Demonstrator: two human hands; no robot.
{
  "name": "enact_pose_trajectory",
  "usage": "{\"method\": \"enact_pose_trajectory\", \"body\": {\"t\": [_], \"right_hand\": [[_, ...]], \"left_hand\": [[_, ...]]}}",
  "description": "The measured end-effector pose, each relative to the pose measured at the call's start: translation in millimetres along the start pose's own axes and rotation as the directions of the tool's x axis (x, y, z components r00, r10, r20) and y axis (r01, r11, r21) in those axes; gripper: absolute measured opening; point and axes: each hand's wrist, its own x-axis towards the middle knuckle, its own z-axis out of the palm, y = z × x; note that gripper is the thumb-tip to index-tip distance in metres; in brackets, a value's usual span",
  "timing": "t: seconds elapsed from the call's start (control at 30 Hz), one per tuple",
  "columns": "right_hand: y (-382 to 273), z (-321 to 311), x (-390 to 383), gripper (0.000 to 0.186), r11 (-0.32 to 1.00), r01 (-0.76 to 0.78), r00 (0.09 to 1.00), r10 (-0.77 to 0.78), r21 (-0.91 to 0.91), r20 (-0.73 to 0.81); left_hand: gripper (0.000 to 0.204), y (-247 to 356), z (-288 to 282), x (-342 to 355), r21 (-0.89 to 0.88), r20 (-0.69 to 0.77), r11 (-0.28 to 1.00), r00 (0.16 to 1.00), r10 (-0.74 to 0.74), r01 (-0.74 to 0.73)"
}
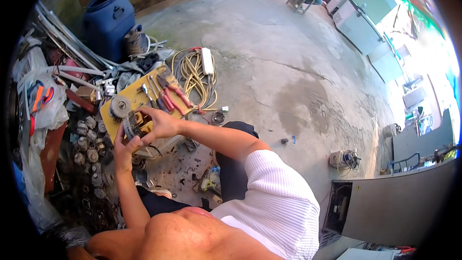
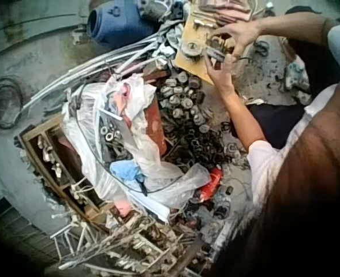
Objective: The person disassembles an electric motor by removing screws from the housing with a socket wrench and then pulling the internal rotor assembly out of the casing by hand.
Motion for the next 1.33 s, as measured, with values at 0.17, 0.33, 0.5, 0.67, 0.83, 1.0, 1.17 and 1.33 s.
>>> {"method": "enact_pose_trajectory", "body": {"t": [0.17,0.33,0.5,0.67,0.83,1.0,1.17,1.33], "right_hand": [[-0.2,-1.2,-5.3,0.091,1.0,0.029,0.996,-0.03,-0.011,-0.082],[-3.0,-4.7,-10.7,0.093,0.993,-0.008,0.994,-0.004,-0.116,-0.106],[-0.4,-6.8,-13.0,0.092,0.99,-0.005,0.971,-0.028,-0.138,-0.239],[-8.1,-20.7,-5.6,0.076,0.989,-0.054,0.966,0.086,0.134,-0.242],[-5.5,-27.9,4.8,0.054,0.942,-0.181,0.929,0.258,0.281,-0.266],[2.8,-35.9,4.7,0.049,0.736,-0.105,0.897,0.361,0.669,-0.256],[-1.0,-51.9,9.2,0.053,0.443,-0.084,0.89,0.435,0.893,-0.133],[-2.4,-61.5,8.1,0.073,0.308,-0.082,0.884,0.461,0.948,-0.073]], "left_hand": [[0.083,-2.5,5.1,0.5,0.023,-0.012,1.0,1.0,0.014,-0.013],[0.085,-3.5,7.2,1.9,0.021,-0.011,1.0,1.0,0.013,-0.013],[0.082,-9.4,-3.4,6.9,0.056,-0.101,0.994,0.99,0.095,-0.089],[0.066,-18.8,-37.4,14.1,-0.187,-0.171,0.96,0.97,0.174,-0.206],[0.07,-14.5,-46.9,7.4,-0.518,-0.024,0.85,0.995,0.093,-0.092],[0.069,-0.7,-43.2,2.7,-0.583,-0.06,0.812,0.998,-0.011,-0.026],[0.073,2.3,-45.5,0.3,-0.652,0.01,0.757,0.998,-0.055,0.049],[0.075,1.3,-46.5,0.9,-0.651,0.016,0.757,0.999,-0.052,0.05]]}}
